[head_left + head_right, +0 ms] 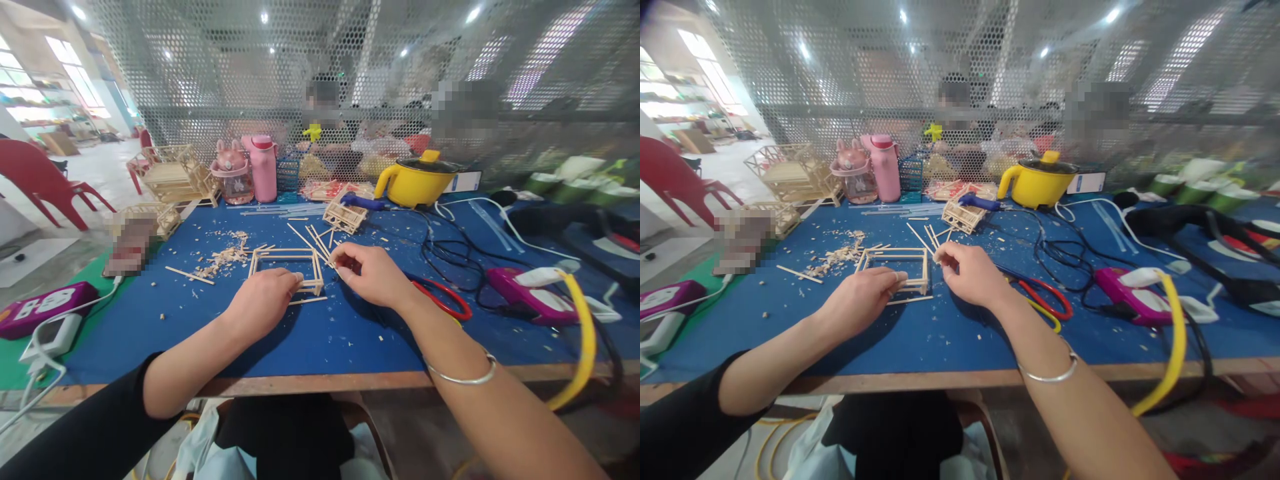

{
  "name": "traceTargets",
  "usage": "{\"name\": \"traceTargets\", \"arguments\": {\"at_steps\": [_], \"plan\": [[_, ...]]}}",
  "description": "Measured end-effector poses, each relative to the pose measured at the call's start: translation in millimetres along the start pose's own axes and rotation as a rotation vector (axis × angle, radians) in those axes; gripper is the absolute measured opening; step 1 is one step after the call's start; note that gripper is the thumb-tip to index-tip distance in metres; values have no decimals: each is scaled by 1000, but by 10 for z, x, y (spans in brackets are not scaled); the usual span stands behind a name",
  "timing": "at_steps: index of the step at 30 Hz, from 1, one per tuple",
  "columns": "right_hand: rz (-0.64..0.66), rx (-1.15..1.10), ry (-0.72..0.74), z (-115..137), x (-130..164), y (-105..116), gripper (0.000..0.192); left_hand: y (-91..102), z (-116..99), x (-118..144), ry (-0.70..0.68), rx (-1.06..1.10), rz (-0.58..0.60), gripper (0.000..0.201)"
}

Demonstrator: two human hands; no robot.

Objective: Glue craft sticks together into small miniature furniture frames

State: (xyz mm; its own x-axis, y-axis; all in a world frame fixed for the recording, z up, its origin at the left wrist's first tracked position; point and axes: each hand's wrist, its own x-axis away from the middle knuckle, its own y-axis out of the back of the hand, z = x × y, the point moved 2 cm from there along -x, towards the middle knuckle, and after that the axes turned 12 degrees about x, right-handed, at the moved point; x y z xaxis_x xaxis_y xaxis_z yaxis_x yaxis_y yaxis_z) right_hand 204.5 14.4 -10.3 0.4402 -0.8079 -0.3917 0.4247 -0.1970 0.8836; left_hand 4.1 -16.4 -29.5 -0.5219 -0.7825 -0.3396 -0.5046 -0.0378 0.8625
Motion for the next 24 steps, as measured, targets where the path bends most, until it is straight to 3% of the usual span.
{"name": "traceTargets", "arguments": {"at_steps": [3, 6, 8, 10, 13, 16, 20, 24], "plan": [[-9, -2, -4, 4, 5, -5, 18, 61, -25, 6, -29, 20, -58, 28], [-42, 3, -25, 1, 20, 21, 21, 255, 0, 95, -20, 74, -177, 32], [-98, 12, -79, -12, 23, 60, 20, 433, 68, 242, 77, 109, -335, 33], [-141, 34, -148, -48, 3, 99, 18, 579, 164, 458, 256, 140, -556, 33], [-46, 154, -173, -154, -106, 114, 13, 607, 269, 774, 440, 209, -703, 32], [135, 319, -155, -323, -283, 110, 10, 452, 306, 941, 515, 277, -602, 32], [385, 455, -212, -553, -457, 184, 11, 262, 312, 1011, 506, 258, -500, 30], [442, 413, -211, -593, -515, 248, 9, 194, 344, 1031, 400, 233, -452, 27]]}}
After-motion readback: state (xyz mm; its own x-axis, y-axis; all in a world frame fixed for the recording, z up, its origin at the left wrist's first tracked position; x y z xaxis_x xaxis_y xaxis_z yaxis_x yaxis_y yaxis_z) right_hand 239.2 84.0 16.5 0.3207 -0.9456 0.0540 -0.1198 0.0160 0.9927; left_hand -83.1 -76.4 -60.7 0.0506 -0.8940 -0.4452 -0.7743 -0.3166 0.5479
